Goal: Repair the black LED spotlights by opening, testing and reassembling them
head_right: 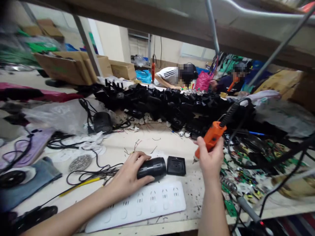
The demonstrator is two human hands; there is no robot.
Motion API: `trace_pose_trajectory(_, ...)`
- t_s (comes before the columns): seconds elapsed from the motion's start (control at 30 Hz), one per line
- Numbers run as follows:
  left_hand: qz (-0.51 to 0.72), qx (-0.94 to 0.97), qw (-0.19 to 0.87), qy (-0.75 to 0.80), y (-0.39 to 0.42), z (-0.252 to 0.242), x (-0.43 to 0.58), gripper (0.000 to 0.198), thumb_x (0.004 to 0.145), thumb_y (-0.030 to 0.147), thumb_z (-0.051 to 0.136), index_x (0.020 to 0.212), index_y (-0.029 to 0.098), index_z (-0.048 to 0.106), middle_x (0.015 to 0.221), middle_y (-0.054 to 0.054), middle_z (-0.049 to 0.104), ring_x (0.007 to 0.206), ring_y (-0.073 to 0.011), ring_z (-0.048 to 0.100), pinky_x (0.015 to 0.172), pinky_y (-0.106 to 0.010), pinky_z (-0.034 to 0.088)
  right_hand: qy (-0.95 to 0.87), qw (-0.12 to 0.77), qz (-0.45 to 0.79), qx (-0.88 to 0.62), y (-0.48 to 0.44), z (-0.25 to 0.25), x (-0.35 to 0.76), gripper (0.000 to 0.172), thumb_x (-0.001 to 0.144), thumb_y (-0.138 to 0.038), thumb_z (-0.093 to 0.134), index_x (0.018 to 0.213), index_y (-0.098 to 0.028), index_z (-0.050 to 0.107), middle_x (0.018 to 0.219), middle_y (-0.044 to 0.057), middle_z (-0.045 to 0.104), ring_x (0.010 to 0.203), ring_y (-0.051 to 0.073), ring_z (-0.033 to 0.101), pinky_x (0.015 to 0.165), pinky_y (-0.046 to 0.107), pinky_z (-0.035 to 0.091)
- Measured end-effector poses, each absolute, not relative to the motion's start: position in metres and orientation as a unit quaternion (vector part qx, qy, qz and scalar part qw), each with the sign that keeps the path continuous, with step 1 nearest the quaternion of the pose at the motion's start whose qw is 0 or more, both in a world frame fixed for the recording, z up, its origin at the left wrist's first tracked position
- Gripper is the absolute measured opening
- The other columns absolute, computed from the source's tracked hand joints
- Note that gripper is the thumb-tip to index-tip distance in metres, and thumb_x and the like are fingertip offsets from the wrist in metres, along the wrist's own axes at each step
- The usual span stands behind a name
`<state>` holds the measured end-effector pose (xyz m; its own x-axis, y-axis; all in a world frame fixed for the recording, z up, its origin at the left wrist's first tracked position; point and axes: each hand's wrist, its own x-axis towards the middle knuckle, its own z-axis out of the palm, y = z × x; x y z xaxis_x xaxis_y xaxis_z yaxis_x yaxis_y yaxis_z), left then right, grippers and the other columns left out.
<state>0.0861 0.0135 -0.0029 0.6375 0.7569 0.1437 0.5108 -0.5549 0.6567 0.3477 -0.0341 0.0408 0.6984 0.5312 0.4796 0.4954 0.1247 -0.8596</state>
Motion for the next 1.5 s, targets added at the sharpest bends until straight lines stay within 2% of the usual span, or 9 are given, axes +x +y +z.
trace_pose_trajectory(0.07,0.200,0.836,0.332,0.388,0.016,-0.004,0.090,0.039,0.077,0.034,0.067,0.112,0.020,0.056,0.111,-0.008,0.058,0.103,-0.0268,0.056,0.089,-0.044,0.048,-0.415,0.698,0.109,-0.573,-0.043,0.054,0.323,0.064,0.079,-0.052,0.066,0.131,-0.022,0.046,0.083,0.000,0.061,0.068,0.017,0.063,0.073,0.037,0.052)
trace_pose_trajectory(0.27,0.190,0.870,0.318,0.326,0.015,-0.006,0.092,0.045,0.080,0.030,0.061,0.125,0.027,0.054,0.118,-0.007,0.056,0.105,-0.0249,0.057,0.091,-0.042,0.047,-0.378,0.766,0.309,-0.418,-0.063,0.070,0.264,0.083,0.074,-0.085,0.040,0.123,-0.020,0.058,0.070,0.003,0.062,0.058,0.018,0.056,0.052,0.032,0.049)
trace_pose_trajectory(0.4,0.177,0.898,0.238,0.327,0.010,-0.004,0.099,0.047,0.078,0.035,0.064,0.122,0.022,0.054,0.125,-0.011,0.055,0.111,-0.0305,0.053,0.097,-0.050,0.040,-0.353,0.790,0.344,-0.366,-0.066,0.062,0.244,0.079,0.070,-0.085,0.046,0.108,-0.018,0.066,0.060,0.003,0.062,0.051,0.017,0.052,0.046,0.029,0.044)
trace_pose_trajectory(0.5,0.161,0.902,0.223,0.332,0.007,-0.004,0.107,0.044,0.073,0.039,0.069,0.111,0.021,0.055,0.113,-0.009,0.061,0.104,-0.0301,0.055,0.092,-0.048,0.041,-0.373,0.781,0.370,-0.338,-0.068,0.056,0.242,0.073,0.071,-0.081,0.050,0.106,-0.019,0.067,0.063,0.005,0.064,0.056,0.019,0.053,0.051,0.032,0.046)
trace_pose_trajectory(0.63,0.168,0.899,0.206,0.349,0.006,-0.008,0.113,0.050,0.072,0.041,0.070,0.116,0.023,0.053,0.112,-0.008,0.061,0.101,-0.0287,0.055,0.087,-0.044,0.042,-0.368,0.769,0.413,-0.322,-0.070,0.049,0.243,0.062,0.076,-0.069,0.054,0.111,-0.020,0.065,0.071,0.006,0.064,0.063,0.021,0.055,0.057,0.035,0.047)
trace_pose_trajectory(0.8,0.182,0.896,0.192,0.358,0.008,-0.014,0.116,0.040,0.077,0.043,0.064,0.109,0.023,0.055,0.105,-0.007,0.062,0.092,-0.0272,0.056,0.081,-0.041,0.043,-0.351,0.792,0.372,-0.333,-0.068,0.032,0.232,0.056,0.077,-0.066,0.050,0.108,-0.022,0.066,0.072,0.005,0.061,0.062,0.021,0.055,0.055,0.034,0.046)
trace_pose_trajectory(0.97,0.189,0.893,0.169,0.371,0.012,-0.019,0.119,0.025,0.075,0.031,0.058,0.098,0.021,0.056,0.096,-0.007,0.062,0.085,-0.0262,0.057,0.075,-0.039,0.045,-0.419,0.751,0.382,-0.339,-0.060,0.026,0.227,0.053,0.079,-0.070,0.051,0.096,-0.024,0.071,0.077,0.005,0.061,0.052,0.016,0.052,0.048,0.032,0.047)
trace_pose_trajectory(1.23,0.204,0.891,0.177,0.365,0.013,-0.024,0.119,0.026,0.070,0.027,0.059,0.096,0.021,0.056,0.094,-0.007,0.063,0.085,-0.0258,0.058,0.075,-0.039,0.046,-0.443,0.746,0.376,-0.326,-0.055,0.029,0.226,0.051,0.078,-0.072,0.053,0.094,-0.026,0.070,0.080,0.005,0.061,0.048,0.014,0.051,0.048,0.034,0.050)
trace_pose_trajectory(1.5,0.229,0.859,0.227,0.397,0.009,-0.017,0.121,0.036,0.069,0.042,0.066,0.098,0.021,0.059,0.093,-0.007,0.065,0.088,-0.0279,0.060,0.077,-0.041,0.044,-0.375,0.774,0.396,-0.322,-0.057,0.038,0.239,0.057,0.080,-0.071,0.041,0.097,-0.023,0.066,0.067,0.005,0.057,0.055,0.020,0.051,0.048,0.033,0.045)
